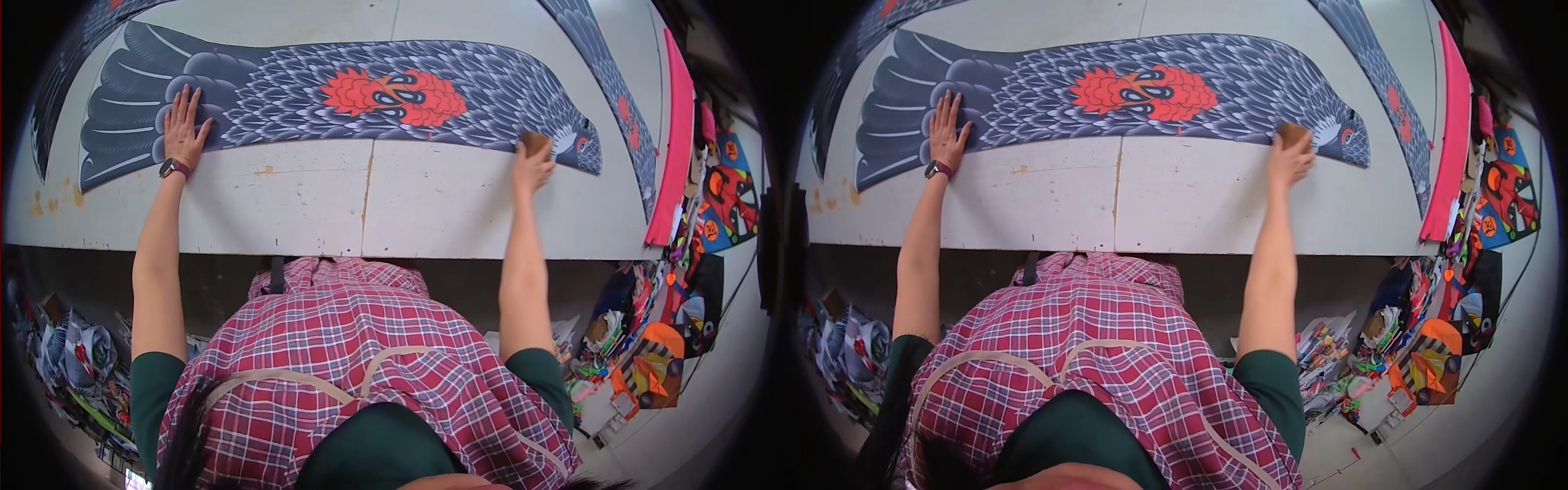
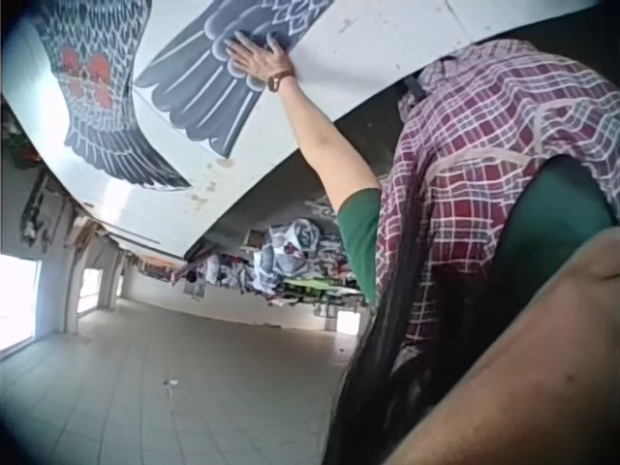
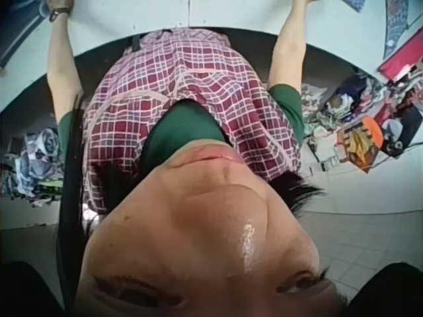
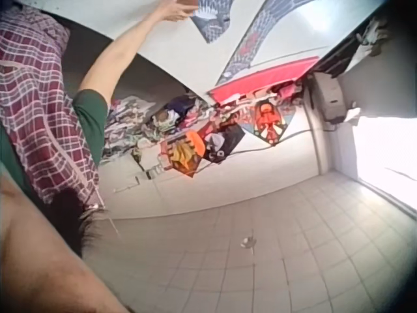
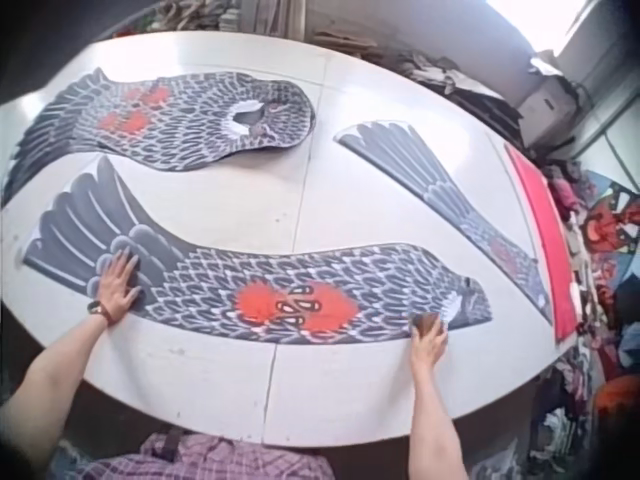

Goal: Stacking and aligning printed fabric pieces on a work table.

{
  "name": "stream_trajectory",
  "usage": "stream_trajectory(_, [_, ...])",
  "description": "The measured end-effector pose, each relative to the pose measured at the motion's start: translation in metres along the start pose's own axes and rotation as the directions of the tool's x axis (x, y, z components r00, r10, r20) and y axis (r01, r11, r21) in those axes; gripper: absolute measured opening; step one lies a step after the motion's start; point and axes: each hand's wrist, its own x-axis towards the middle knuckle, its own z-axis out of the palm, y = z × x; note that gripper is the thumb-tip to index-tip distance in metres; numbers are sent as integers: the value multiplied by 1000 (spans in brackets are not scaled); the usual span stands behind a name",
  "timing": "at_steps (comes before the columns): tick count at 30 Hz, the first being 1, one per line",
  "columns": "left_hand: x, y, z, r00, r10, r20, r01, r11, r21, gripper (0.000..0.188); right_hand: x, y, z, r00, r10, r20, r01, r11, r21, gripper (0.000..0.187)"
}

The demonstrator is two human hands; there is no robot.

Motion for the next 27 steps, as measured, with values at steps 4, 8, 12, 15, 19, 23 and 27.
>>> stream_trajectory(4, [-1,11,-3,998,-25,59,21,998,57,62,-23,12,-16,999,-31,-45,38,985,168,83])
stream_trajectory(8, [-35,-33,0,863,-375,-340,355,927,-121,66,-164,-52,-59,930,-345,123,278,884,376,76])
stream_trajectory(12, [-93,-106,7,306,-827,-471,910,399,-110,84,-139,-41,-40,952,-306,20,267,859,436,79])
stream_trajectory(15, [-46,-96,9,-83,-991,-106,978,-60,-201,98,-47,16,-2,969,248,12,-227,864,450,84])
stream_trajectory(19, [-63,-168,5,-357,-930,-85,910,-325,-258,100,58,18,-9,786,616,41,-594,737,323,78])
stream_trajectory(23, [-37,-194,-1,-360,-931,55,932,-358,51,93,87,-7,-19,572,783,244,-788,443,427,56])
stream_trajectory(27, [-39,-204,27,-165,-981,99,985,-169,-27,85,52,60,-25,568,624,536,-561,-183,807,19])
